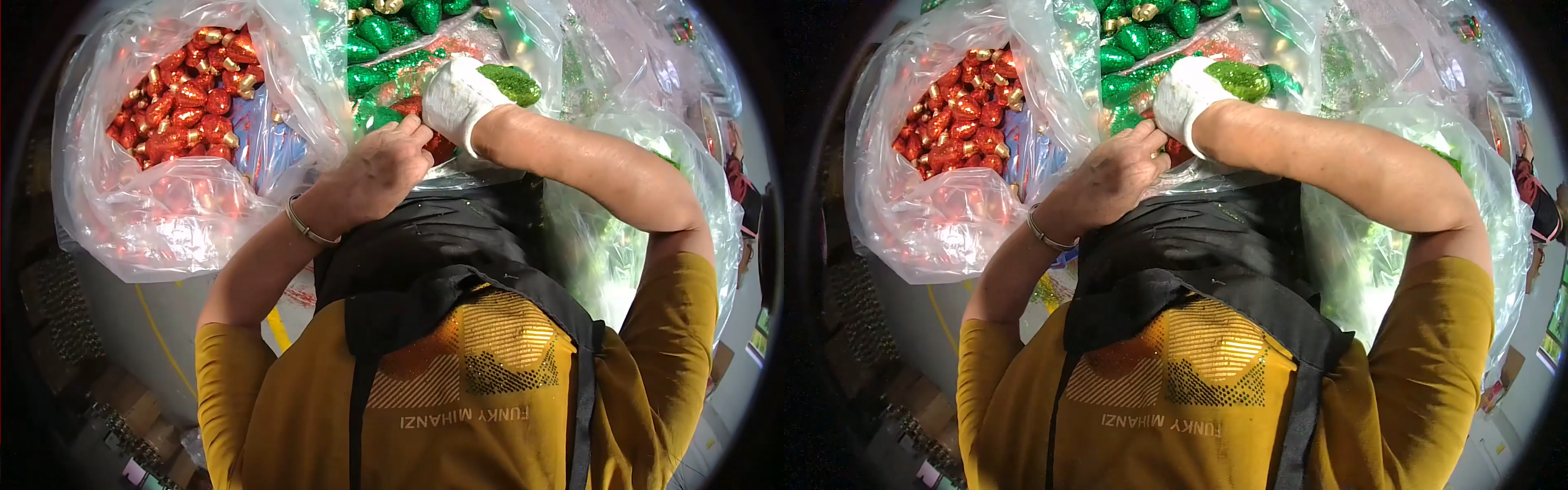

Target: Sorting and packaging colorful plastic ornaments into plastic bags.

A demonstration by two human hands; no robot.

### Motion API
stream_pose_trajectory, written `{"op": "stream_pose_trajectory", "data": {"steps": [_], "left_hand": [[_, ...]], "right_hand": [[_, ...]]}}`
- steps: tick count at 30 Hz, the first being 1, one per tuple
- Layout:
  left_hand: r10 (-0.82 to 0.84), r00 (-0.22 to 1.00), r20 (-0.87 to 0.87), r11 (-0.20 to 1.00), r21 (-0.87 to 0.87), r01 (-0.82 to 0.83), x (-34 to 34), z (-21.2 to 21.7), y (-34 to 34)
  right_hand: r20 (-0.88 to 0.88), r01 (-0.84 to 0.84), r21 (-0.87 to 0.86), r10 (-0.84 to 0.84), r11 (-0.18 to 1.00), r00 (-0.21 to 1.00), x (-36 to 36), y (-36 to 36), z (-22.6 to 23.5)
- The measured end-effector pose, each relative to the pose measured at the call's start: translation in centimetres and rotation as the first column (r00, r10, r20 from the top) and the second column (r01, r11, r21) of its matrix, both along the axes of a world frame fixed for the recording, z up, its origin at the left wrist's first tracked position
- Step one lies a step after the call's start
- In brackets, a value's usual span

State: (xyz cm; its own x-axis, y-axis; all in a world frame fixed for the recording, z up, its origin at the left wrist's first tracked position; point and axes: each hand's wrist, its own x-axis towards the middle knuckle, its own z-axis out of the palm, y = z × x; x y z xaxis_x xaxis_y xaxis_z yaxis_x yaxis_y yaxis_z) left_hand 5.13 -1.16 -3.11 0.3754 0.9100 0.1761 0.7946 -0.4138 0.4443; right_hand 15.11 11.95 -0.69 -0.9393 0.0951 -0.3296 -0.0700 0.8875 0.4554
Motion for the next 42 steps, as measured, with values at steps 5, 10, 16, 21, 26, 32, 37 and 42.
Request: {"op": "stream_pose_trajectory", "data": {"steps": [5,10,16,21,26,32,37,42], "left_hand": [[0.077,0.995,-0.059,0.997,0.003,-0.077,-0.1,-0.2,-0.9],[0.146,0.970,-0.196,0.977,-0.124,-0.172,-0.1,-2.5,-2.8],[-0.021,0.897,-0.442,0.909,-0.383,-0.167,0.6,-0.8,-1.9],[0.218,0.772,-0.597,0.976,0.156,-0.155,0.7,-3.1,-2.8],[0.261,0.905,-0.335,0.948,0.264,-0.176,0.4,-2.5,-3.3],[0.107,0.926,-0.363,0.979,-0.122,-0.161,0.2,-0.9,-2.1],[0.096,0.995,-0.008,0.963,0.252,-0.091,-1.2,-3.0,-1.1],[0.047,0.977,-0.208,0.973,-0.211,-0.091,0.4,2.2,1.3]], "right_hand": [[0.189,-0.005,-0.104,0.024,0.995,0.982,-1.4,-0.5,1.7],[-0.252,-0.056,-0.684,-0.163,0.727,0.954,-1.9,1.0,6.5],[-0.287,-0.126,-0.924,-0.440,0.360,0.851,-2.0,0.5,1.0],[-0.454,-0.244,-0.676,-0.133,0.696,0.881,-2.3,1.9,0.1],[-0.295,-0.063,-0.530,-0.114,0.846,0.949,0.3,0.2,4.1],[-0.375,-0.164,-0.584,-0.085,0.795,0.923,0.9,0.7,1.2],[-0.244,-0.119,-0.723,-0.091,0.680,0.965,-0.6,3.4,-0.4],[-0.297,-0.146,-0.745,-0.128,0.651,0.946,0.3,3.0,-0.7]]}}
